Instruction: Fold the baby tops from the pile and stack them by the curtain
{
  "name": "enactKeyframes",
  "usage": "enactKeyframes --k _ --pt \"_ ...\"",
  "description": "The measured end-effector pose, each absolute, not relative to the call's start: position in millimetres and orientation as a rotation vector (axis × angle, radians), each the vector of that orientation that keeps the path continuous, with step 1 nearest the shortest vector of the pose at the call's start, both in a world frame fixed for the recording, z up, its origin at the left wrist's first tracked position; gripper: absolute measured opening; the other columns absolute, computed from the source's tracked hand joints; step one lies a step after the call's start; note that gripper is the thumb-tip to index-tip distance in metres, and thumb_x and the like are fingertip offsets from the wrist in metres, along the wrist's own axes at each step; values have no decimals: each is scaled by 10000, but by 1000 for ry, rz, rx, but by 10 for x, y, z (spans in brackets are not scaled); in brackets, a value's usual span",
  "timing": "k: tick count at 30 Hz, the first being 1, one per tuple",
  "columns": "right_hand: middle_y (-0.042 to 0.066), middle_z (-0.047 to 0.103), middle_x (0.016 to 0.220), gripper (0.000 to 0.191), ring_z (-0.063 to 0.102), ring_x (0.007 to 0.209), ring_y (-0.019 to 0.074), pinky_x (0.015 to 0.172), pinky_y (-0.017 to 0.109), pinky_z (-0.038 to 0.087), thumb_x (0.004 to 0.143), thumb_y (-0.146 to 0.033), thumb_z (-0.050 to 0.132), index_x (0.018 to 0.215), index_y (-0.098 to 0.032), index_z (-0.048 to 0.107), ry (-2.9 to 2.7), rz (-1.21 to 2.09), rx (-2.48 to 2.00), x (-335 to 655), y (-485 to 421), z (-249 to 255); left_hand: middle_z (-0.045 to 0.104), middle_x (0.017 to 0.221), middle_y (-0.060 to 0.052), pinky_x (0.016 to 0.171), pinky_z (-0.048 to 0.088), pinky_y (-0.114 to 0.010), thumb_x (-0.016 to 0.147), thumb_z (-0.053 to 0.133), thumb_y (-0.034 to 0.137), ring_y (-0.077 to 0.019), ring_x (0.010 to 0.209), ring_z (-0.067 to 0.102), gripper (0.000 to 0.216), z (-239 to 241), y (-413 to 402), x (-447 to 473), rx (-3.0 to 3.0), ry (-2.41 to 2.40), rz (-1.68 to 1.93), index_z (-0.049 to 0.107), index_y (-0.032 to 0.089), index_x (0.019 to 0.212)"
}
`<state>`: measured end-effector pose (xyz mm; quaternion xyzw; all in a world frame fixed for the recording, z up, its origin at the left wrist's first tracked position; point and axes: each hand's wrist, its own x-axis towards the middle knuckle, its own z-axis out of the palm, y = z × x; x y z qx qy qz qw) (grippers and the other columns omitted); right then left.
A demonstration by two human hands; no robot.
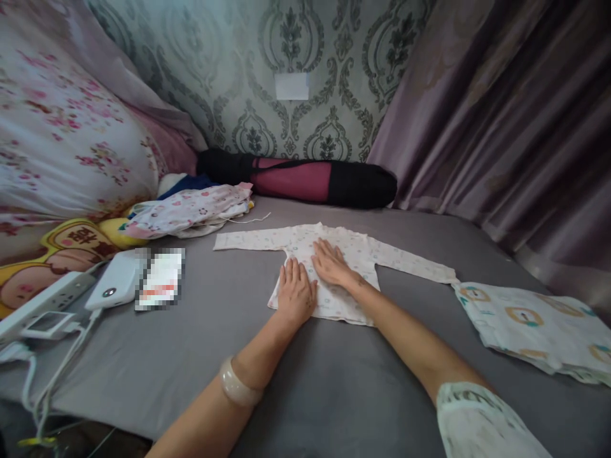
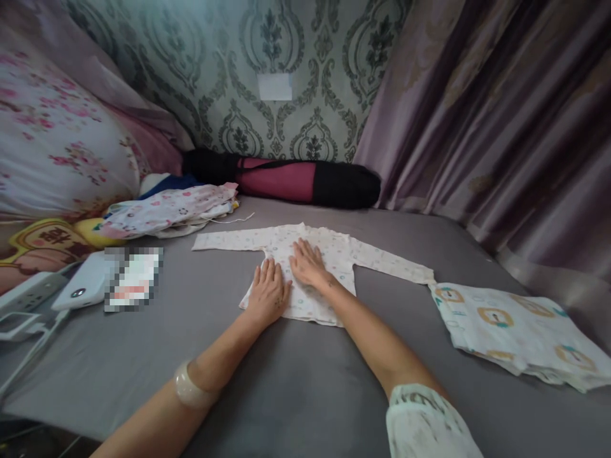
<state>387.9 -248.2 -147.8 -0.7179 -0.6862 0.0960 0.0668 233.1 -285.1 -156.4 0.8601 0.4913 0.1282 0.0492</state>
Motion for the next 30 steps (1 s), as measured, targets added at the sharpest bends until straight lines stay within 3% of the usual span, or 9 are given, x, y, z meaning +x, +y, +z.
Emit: enactKeyframes --k 7,17,21,27,30 --pt "71 145 1599 603 87 1468 222 1172 484 57 980 -386 152 1522 -128 210 -2154 283 -2129 3726 -2155 -1563 262 1536 -229 1181 157 -462 936 248 527 -341 1449 161 757 -1612 -2862 2333 2563 1506 289 316 -19 1456" --pt "98 270 1564 569 172 1440 305 1138 569 97 985 -429 189 1477 -186 337 -1953 124 -2240 3790 -1573 -1610 278 1531 -230 1149 174 -551 906 273 633 -406 1437 151 807 -1659 -2891 2328 2586 1523 293 311 74 1487" --pt "89 288 1559 553 166 1442 303 1139 571 78 980 -424 213 1465 -202 358 -1913 114 -2216 3790 -1533 -1621 284 1524 -243 1129 200 -565 920 284 614 -409 1431 177 782 -1634 -2904 2333 2644 1552 257 313 73 1483" --pt "64 125 1605 589 67 1472 199 1179 438 77 981 -396 173 1530 -182 193 -1891 401 -2069 3944 -1776 -1479 347 1496 -243 1108 251 -540 957 309 499 -382 1404 279 632 -1537 -2868 2313 2681 1596 204 401 93 1433" --pt "61 87 1608 595 24 1474 207 1179 457 57 974 -403 188 1528 -190 204 -1938 434 -2045 4066 -2154 -1464 369 1498 -197 1134 207 -540 987 239 404 -337 1419 265 546 -1517 -2807 2295 2717 1551 250 451 113 1397"
